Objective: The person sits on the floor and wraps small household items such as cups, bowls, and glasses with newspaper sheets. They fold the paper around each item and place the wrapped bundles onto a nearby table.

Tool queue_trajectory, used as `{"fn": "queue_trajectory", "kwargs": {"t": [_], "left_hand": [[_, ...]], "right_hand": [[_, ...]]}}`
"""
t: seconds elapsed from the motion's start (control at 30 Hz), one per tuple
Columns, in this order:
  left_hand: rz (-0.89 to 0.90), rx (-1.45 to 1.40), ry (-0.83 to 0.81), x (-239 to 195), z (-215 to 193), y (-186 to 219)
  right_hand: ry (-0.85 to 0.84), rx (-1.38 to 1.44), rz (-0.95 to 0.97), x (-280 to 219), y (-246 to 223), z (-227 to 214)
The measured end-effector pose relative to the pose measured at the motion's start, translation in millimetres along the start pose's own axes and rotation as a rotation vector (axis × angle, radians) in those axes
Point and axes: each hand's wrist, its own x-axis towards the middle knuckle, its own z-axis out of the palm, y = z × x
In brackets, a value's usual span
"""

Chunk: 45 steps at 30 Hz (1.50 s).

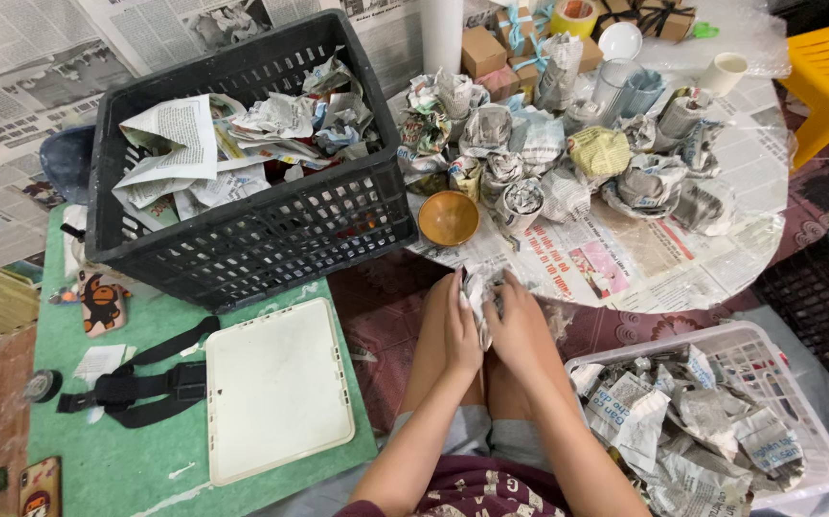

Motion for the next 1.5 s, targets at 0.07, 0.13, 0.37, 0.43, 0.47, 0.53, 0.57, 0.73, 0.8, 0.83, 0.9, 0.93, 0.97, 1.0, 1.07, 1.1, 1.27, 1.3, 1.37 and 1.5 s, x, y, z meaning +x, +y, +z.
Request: {"fn": "queue_trajectory", "kwargs": {"t": [0.07,0.13,0.37,0.43,0.47,0.53,0.57,0.73,0.8,0.83,0.9,0.93,0.97,1.0,1.07,1.1,1.27,1.3,1.37,1.5], "left_hand": [[0.102,0.038,-0.006,2,1,3],[0.143,0.123,-0.027,1,-3,2],[0.287,0.273,-0.089,17,-13,2],[0.311,0.289,-0.117,20,-16,4],[0.332,0.339,-0.110,21,-17,6],[0.350,0.379,-0.108,26,-17,10],[0.342,0.367,-0.115,27,-15,12],[0.328,0.417,-0.137,36,-13,34],[0.282,0.466,-0.162,39,-17,46],[0.262,0.490,-0.176,41,-20,51],[0.222,0.537,-0.207,44,-22,57],[0.188,0.558,-0.222,45,-21,57],[0.152,0.577,-0.239,47,-19,57],[0.117,0.597,-0.256,48,-17,55],[0.094,0.496,-0.204,49,-6,49],[0.084,0.444,-0.177,53,-1,46],[-0.154,0.503,-0.322,77,20,38],[-0.254,0.534,-0.384,83,27,36],[-0.283,0.570,-0.515,96,46,29],[-0.224,0.588,-0.579,114,106,-4]], "right_hand": [[-0.010,-0.042,-0.044,0,-13,-3],[-0.021,0.014,-0.004,0,-26,-10],[-0.296,-0.284,-0.082,16,-40,-34],[-0.304,-0.311,-0.177,17,-36,-35],[-0.310,-0.324,-0.225,17,-34,-35],[-0.334,-0.053,-0.180,19,-30,-38],[-0.345,0.081,-0.155,17,-28,-40],[-0.319,-0.054,-0.264,3,-40,-68],[-0.282,-0.118,-0.341,0,-49,-77],[-0.255,-0.056,-0.393,0,-53,-81],[-0.242,0.004,-0.449,1,-57,-86],[-0.255,0.004,-0.453,2,-56,-86],[-0.269,0.002,-0.455,1,-54,-86],[-0.240,-0.052,-0.437,1,-51,-84],[-0.176,-0.156,-0.404,2,-42,-73],[-0.187,-0.119,-0.392,4,-36,-68],[-0.167,0.127,-0.293,9,5,-51],[-0.185,0.233,-0.144,9,15,-53],[-0.221,0.441,0.158,6,37,-61],[-0.063,0.621,0.330,22,90,-88]]}}
